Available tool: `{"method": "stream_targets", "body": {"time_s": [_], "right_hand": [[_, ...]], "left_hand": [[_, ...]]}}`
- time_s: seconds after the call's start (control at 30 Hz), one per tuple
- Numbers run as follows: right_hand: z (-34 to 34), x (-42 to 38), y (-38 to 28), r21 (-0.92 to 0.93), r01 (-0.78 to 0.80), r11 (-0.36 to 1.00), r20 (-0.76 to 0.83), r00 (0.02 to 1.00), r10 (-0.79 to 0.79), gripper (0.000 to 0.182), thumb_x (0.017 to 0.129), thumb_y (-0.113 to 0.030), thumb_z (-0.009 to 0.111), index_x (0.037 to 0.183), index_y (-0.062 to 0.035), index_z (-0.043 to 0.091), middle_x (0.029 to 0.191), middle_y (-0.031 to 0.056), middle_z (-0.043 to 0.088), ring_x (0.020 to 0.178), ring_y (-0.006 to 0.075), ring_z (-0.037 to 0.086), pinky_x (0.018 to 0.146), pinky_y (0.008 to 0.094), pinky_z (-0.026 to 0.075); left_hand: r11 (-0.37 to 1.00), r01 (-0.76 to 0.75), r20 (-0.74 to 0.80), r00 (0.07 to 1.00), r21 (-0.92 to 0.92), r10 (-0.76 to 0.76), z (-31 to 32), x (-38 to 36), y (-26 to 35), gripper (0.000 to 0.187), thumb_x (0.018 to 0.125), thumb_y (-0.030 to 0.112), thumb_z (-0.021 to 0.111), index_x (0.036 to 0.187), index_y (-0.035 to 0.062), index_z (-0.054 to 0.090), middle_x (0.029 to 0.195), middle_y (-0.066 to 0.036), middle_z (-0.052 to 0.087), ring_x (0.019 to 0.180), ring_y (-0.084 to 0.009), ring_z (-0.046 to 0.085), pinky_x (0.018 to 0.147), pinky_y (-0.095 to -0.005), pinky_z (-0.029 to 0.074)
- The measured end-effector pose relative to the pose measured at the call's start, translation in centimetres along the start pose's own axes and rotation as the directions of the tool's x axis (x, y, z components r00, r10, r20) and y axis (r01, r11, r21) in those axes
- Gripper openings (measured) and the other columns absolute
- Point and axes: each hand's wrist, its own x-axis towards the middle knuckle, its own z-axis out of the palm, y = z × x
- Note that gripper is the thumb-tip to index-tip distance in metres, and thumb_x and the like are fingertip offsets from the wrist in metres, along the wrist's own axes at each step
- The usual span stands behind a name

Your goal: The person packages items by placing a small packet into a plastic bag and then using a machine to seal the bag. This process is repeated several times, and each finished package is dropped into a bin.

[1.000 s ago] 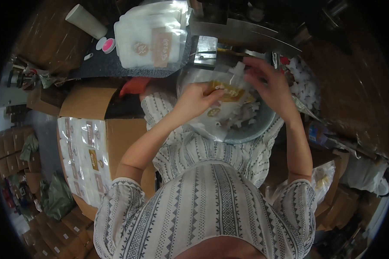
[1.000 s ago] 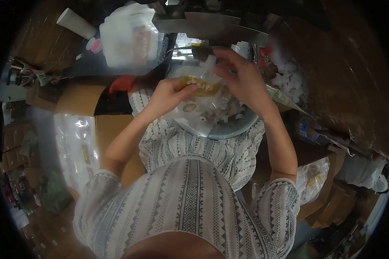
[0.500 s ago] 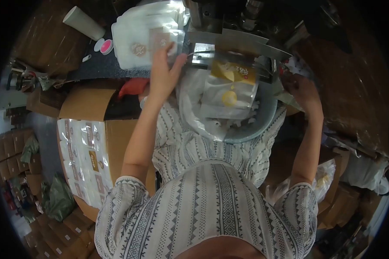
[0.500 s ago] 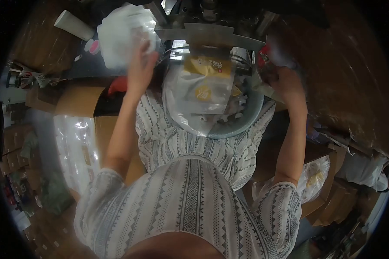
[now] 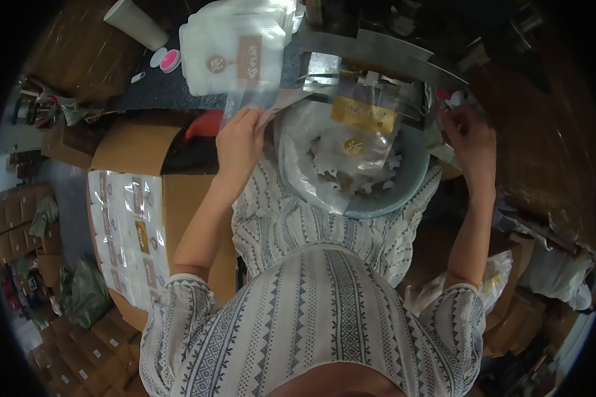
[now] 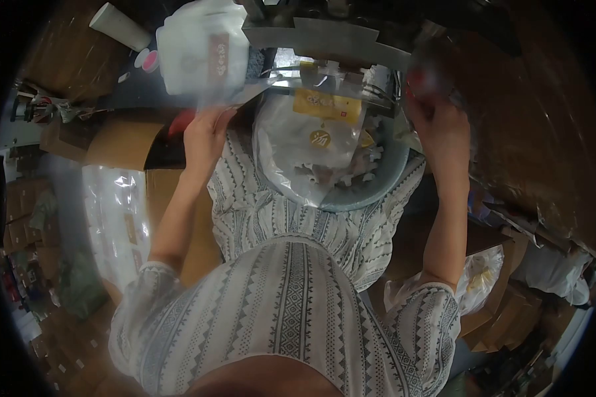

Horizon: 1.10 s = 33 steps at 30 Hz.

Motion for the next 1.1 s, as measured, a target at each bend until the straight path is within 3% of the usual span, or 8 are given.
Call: {"method": "stream_targets", "body": {"time_s": [0.1, 0.17, 0.4, 0.6, 0.7, 0.77, 0.87, 1.1], "right_hand": [[1.9, 2.3, 2.8, -0.059, 0.16, 0.985, -0.077, 0.983, -0.164, 0.019, 0.085, -0.012, 0.059, 0.101, -0.0026, 0.065, 0.084, 0.0163, 0.068, 0.076, 0.0303, 0.067, 0.068, 0.0379, 0.049], [2.8, 3.6, 4.9, -0.08, 0.317, 0.945, 0.089, 0.947, -0.31, 0.025, 0.083, -0.008, 0.058, 0.108, -0.0038, 0.064, 0.086, 0.0172, 0.068, 0.081, 0.0314, 0.067, 0.072, 0.0382, 0.049], [2.0, 2.7, 3.3, -0.137, 0.235, 0.962, 0.137, 0.967, -0.217, 0.027, 0.082, -0.006, 0.058, 0.109, -0.0034, 0.063, 0.09, 0.0189, 0.067, 0.085, 0.0325, 0.066, 0.076, 0.038, 0.049], [0.4, 2.0, 3.3, -0.093, 0.209, 0.974, -0.036, 0.976, -0.213, 0.024, 0.079, -0.01, 0.066, 0.102, -0.0028, 0.064, 0.092, 0.0156, 0.066, 0.079, 0.0275, 0.065, 0.072, 0.0361, 0.05], [0.2, -1.0, -2.2, 0.202, 0.218, 0.955, -0.125, 0.973, -0.196, 0.025, 0.077, -0.007, 0.071, 0.101, -0.0024, 0.064, 0.091, 0.0123, 0.063, 0.078, 0.0231, 0.064, 0.068, 0.0327, 0.05], [1.6, -2.1, -4.2, 0.222, 0.589, 0.777, -0.096, 0.807, -0.583, 0.025, 0.075, -0.002, 0.072, 0.099, -0.0023, 0.064, 0.092, 0.0096, 0.061, 0.079, 0.0208, 0.063, 0.066, 0.0299, 0.05], [3.0, -2.8, -5.5, 0.134, 0.724, 0.677, -0.084, 0.689, -0.72, 0.023, 0.076, -0.001, 0.071, 0.098, -0.0027, 0.064, 0.095, 0.0084, 0.062, 0.081, 0.0209, 0.063, 0.067, 0.0305, 0.051], [4.8, -1.9, -5.3, 0.437, 0.544, 0.716, 0.048, 0.781, -0.623, 0.026, 0.078, -0.007, 0.07, 0.103, -0.0047, 0.064, 0.097, 0.0109, 0.063, 0.087, 0.0281, 0.064, 0.076, 0.0358, 0.051]], "left_hand": [[0.998, -0.053, 0.019, 0.998, -0.024, 0.053, 0.4, 0.1, 1.2, 0.011, 0.081, 0.008, 0.063, 0.09, 0.0045, 0.065, 0.086, -0.011, 0.061, 0.076, -0.0351, 0.061, 0.063, -0.0409, 0.049], [1.0, 0.002, 0.122, 0.993, 0.024, -0.004, 0.3, 0.0, 1.6, 0.01, 0.08, 0.008, 0.063, 0.089, 0.0038, 0.064, 0.086, -0.011, 0.061, 0.075, -0.0349, 0.061, 0.063, -0.0407, 0.049], [0.996, -0.071, 0.121, 0.99, -0.058, 0.078, 0.7, -0.4, 4.1, 0.007, 0.083, 0.008, 0.062, 0.087, 0.0036, 0.064, 0.085, -0.011, 0.061, 0.074, -0.0339, 0.061, 0.062, -0.0409, 0.049], [0.992, -0.085, 0.131, 0.987, -0.088, 0.096, 0.4, -0.4, 4.9, 0.007, 0.084, 0.01, 0.062, 0.086, 0.004, 0.065, 0.082, -0.01, 0.062, 0.071, -0.0322, 0.062, 0.059, -0.04, 0.048], [0.993, -0.101, 0.124, 0.986, -0.061, 0.108, 0.4, -0.5, 5.8, 0.006, 0.083, 0.01, 0.063, 0.085, 0.0044, 0.064, 0.079, -0.009, 0.061, 0.069, -0.0316, 0.061, 0.058, -0.0395, 0.048], [0.991, -0.12, 0.134, 0.983, -0.06, 0.127, 0.6, -0.4, 6.6, 0.005, 0.082, 0.01, 0.064, 0.083, 0.0049, 0.064, 0.077, -0.009, 0.06, 0.067, -0.0311, 0.061, 0.056, -0.0392, 0.047], [0.988, -0.141, 0.147, 0.978, -0.069, 0.15, 0.1, -0.4, 7.5, 0.006, 0.082, 0.01, 0.065, 0.081, 0.005, 0.063, 0.075, -0.008, 0.059, 0.066, -0.0314, 0.06, 0.056, -0.0393, 0.047], [0.949, -0.147, 0.351, 0.904, -0.28, 0.243, 2.3, 0.1, 6.8, 0.012, 0.084, 0.018, 0.065, 0.085, 0.006, 0.065, 0.077, -0.009, 0.062, 0.065, -0.0281, 0.062, 0.057, -0.0355, 0.048]]}}
